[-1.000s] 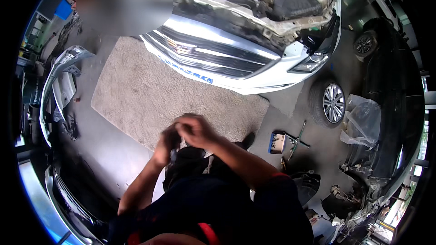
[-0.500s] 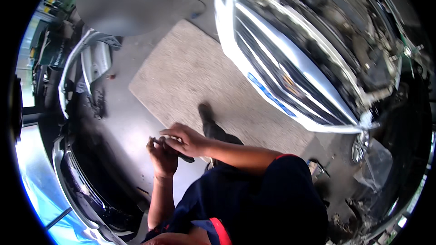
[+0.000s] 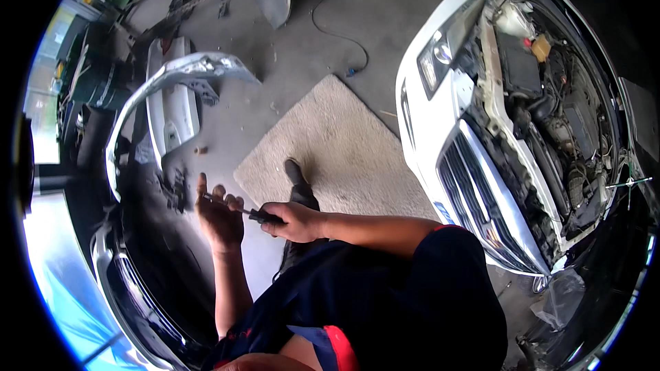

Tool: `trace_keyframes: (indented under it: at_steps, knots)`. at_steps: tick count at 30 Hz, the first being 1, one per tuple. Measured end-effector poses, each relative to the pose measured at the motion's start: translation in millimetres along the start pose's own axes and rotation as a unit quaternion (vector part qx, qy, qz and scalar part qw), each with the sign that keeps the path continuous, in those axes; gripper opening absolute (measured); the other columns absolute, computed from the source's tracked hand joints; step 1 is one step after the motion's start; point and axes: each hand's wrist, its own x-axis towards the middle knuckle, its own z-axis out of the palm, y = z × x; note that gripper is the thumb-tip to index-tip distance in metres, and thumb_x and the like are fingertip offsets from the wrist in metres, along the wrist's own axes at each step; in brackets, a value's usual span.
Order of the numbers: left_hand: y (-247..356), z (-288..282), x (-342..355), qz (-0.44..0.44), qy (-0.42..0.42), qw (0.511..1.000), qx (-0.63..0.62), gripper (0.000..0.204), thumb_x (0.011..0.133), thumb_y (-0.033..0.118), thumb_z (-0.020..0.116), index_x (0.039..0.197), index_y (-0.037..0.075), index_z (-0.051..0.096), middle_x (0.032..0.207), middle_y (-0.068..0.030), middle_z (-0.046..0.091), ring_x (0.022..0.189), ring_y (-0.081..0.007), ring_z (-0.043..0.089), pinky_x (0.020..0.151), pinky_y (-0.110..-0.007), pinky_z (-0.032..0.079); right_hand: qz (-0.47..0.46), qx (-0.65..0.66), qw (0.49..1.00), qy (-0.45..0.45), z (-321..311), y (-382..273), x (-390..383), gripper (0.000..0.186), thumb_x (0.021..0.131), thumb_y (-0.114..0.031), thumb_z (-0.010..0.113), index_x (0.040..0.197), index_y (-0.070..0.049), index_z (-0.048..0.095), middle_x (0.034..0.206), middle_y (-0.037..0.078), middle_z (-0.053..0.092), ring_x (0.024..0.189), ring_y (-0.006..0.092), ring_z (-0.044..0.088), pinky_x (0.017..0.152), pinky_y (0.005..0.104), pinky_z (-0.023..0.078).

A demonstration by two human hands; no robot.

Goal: The person selects a fastener from a box, prepares a screwdriver, and secures the front bumper to the wheel arch using the screwdriver and by hand.

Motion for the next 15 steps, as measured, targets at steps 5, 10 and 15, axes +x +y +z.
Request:
trace_keyframes:
  at_steps: [5,10,15]
  knots:
    - [18,76,202,-0.069,-0.028,0.997,0.015,0.028,0.102,0.041,0.053,0.113,0.016,0.057,0.113,-0.0075,0.062,0.084,-0.0224,0.063,0.075,-0.041,0.053,0.060,0.092,0.984,0.138,-107,-16,118,0.020,0.100,-0.022,0.059,0.096,-0.003,0.058,0.076,0.005,0.061,0.073,0.0130,0.058,0.069,0.0318,0.048]
    - [25,208,353,-0.089,-0.269,0.958,0.035,0.025,0.104,0.030,0.051,0.108,0.007,0.059,0.111,-0.0144,0.063,0.086,-0.0258,0.067,0.076,-0.039,0.056,0.051,0.214,0.944,0.246,-232,-73,178,0.017,0.103,-0.018,0.052,0.111,-0.005,0.060,0.079,0.000,0.059,0.062,0.0042,0.045,0.057,0.0212,0.038]
    - [-3,323,487,-0.086,-0.426,0.891,0.128,0.033,0.104,0.037,0.049,0.106,0.005,0.060,0.104,-0.0145,0.063,0.082,-0.0230,0.066,0.079,-0.039,0.055,0.011,0.349,0.885,0.308,-351,-79,224,0.020,0.105,-0.015,0.047,0.120,-0.005,0.057,0.076,0.004,0.058,0.056,0.0045,0.039,0.054,0.0207,0.035]
